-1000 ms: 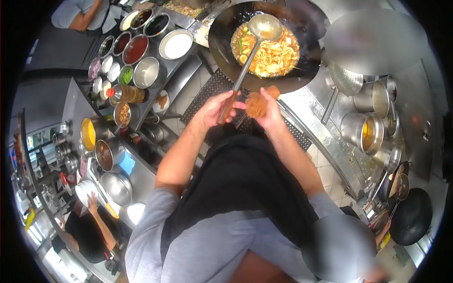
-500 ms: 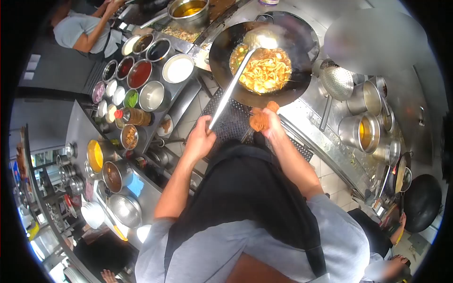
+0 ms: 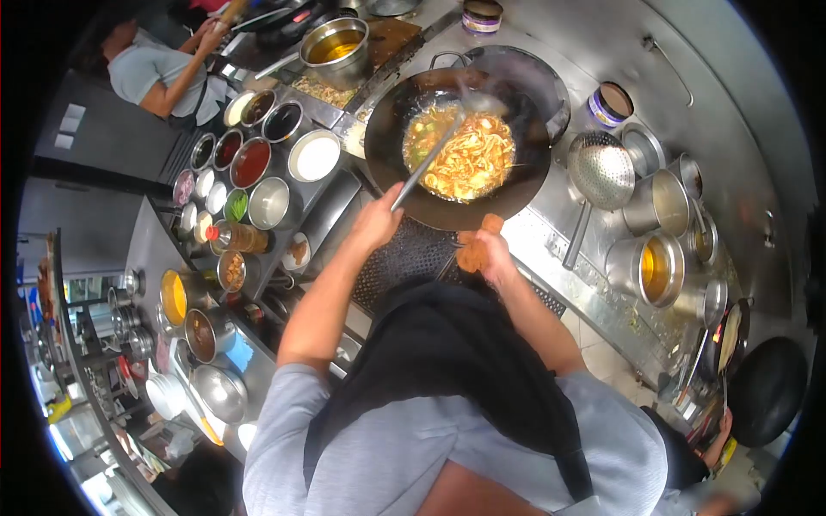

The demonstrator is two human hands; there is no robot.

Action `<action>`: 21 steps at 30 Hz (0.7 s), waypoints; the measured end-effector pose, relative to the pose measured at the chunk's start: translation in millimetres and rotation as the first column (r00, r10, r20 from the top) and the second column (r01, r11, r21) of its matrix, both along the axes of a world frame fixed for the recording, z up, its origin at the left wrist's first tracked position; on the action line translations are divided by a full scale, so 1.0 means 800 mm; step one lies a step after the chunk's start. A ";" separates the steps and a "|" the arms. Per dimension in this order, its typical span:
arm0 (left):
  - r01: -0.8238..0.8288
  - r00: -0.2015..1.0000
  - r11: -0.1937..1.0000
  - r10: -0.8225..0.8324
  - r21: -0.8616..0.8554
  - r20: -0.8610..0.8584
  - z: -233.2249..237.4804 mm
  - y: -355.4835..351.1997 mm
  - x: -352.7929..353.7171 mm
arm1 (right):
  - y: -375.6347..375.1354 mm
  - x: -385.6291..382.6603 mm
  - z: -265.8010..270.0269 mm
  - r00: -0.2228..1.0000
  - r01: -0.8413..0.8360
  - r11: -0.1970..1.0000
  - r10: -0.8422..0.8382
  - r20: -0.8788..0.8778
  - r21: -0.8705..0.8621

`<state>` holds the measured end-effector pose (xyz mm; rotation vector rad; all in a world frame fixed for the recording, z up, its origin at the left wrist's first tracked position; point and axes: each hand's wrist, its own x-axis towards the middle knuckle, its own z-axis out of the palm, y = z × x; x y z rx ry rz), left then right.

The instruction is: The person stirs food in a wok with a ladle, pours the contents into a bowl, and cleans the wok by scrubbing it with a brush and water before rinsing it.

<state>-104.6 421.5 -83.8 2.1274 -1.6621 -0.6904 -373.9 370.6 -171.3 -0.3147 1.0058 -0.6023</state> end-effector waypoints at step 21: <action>-0.587 0.785 0.807 0.547 0.067 0.291 0.124 0.171 -0.124 | -0.099 -0.122 0.085 0.830 -0.557 0.822 0.557 -0.040 -0.120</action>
